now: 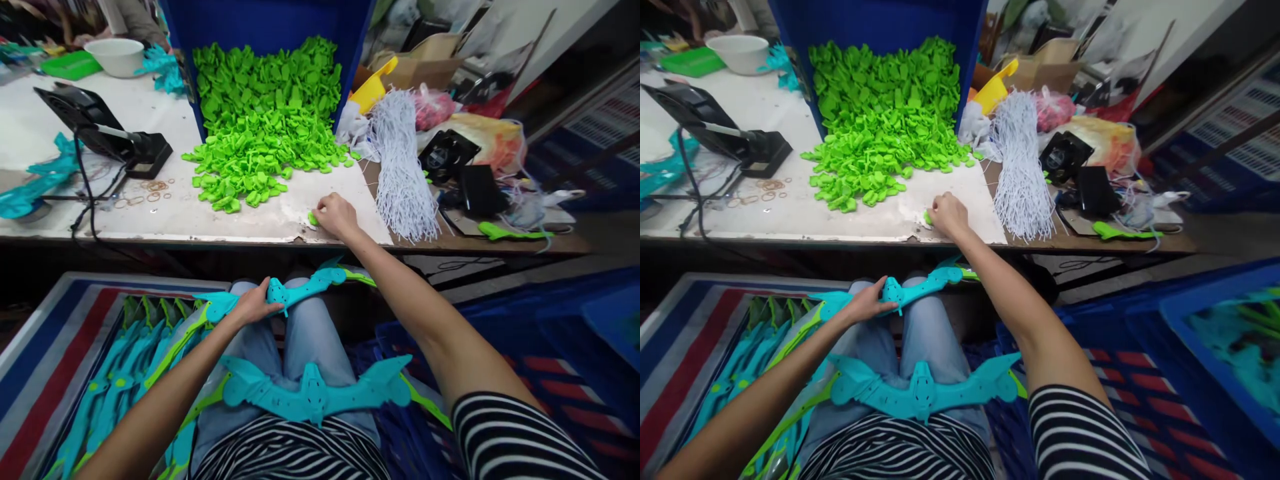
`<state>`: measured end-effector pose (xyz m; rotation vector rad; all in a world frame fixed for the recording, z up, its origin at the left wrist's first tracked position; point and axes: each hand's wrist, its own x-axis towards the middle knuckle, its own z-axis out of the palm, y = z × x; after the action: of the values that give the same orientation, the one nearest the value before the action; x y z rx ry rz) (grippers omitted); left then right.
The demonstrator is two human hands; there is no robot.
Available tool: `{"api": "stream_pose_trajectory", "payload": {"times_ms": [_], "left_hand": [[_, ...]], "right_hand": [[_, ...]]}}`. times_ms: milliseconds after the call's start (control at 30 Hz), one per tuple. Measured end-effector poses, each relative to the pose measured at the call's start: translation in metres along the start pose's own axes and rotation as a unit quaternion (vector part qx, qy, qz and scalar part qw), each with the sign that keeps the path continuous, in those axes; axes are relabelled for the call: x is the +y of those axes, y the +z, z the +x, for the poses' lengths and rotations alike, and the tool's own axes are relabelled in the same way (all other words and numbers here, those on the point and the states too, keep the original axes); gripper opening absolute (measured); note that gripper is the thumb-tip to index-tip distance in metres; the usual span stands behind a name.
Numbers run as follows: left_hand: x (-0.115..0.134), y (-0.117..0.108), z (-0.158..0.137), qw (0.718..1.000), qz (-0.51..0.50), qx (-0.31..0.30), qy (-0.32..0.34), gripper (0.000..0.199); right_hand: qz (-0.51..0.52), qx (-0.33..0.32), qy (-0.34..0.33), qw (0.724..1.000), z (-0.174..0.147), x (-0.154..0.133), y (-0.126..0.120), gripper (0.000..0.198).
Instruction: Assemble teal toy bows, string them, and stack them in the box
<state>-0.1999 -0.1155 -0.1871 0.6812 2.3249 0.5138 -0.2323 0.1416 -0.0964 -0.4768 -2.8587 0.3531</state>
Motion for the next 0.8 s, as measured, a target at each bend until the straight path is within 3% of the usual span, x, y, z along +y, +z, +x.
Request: {"api": "stream_pose_trajectory", "payload": {"times_ms": [133, 200, 267, 400, 467, 533, 667, 800], "left_hand": [[-0.004, -0.008, 0.005, 0.999, -0.032, -0.021, 0.026, 0.081], [-0.005, -0.014, 0.008, 0.996, -0.078, -0.026, 0.039, 0.073], [-0.005, -0.020, 0.013, 0.985, -0.158, -0.048, 0.044, 0.056], [-0.007, -0.024, 0.023, 0.910, -0.393, -0.127, -0.026, 0.038], [-0.009, -0.022, 0.026, 0.886, -0.440, -0.133, -0.059, 0.041], [-0.011, -0.020, 0.029, 0.884, -0.445, -0.128, -0.066, 0.044], [-0.013, -0.016, 0.032, 0.877, -0.460, -0.121, -0.072, 0.046], [-0.014, -0.014, 0.031, 0.872, -0.469, -0.120, -0.071, 0.046]], "right_hand": [[0.110, -0.080, -0.191, 0.972, 0.007, 0.025, 0.008, 0.030], [0.123, -0.093, -0.223, 0.963, 0.009, 0.035, 0.011, 0.025], [0.123, -0.051, -0.221, 0.966, 0.001, 0.036, 0.014, 0.025], [0.180, 0.023, -0.268, 0.946, -0.055, 0.012, 0.028, 0.032], [0.211, -0.025, -0.348, 0.913, -0.094, -0.004, 0.045, 0.030], [0.202, -0.068, -0.393, 0.894, -0.127, -0.017, 0.065, 0.026], [0.163, -0.062, -0.375, 0.910, -0.153, -0.024, 0.099, 0.027], [0.198, -0.028, -0.373, 0.906, -0.153, -0.021, 0.111, 0.028]]}}
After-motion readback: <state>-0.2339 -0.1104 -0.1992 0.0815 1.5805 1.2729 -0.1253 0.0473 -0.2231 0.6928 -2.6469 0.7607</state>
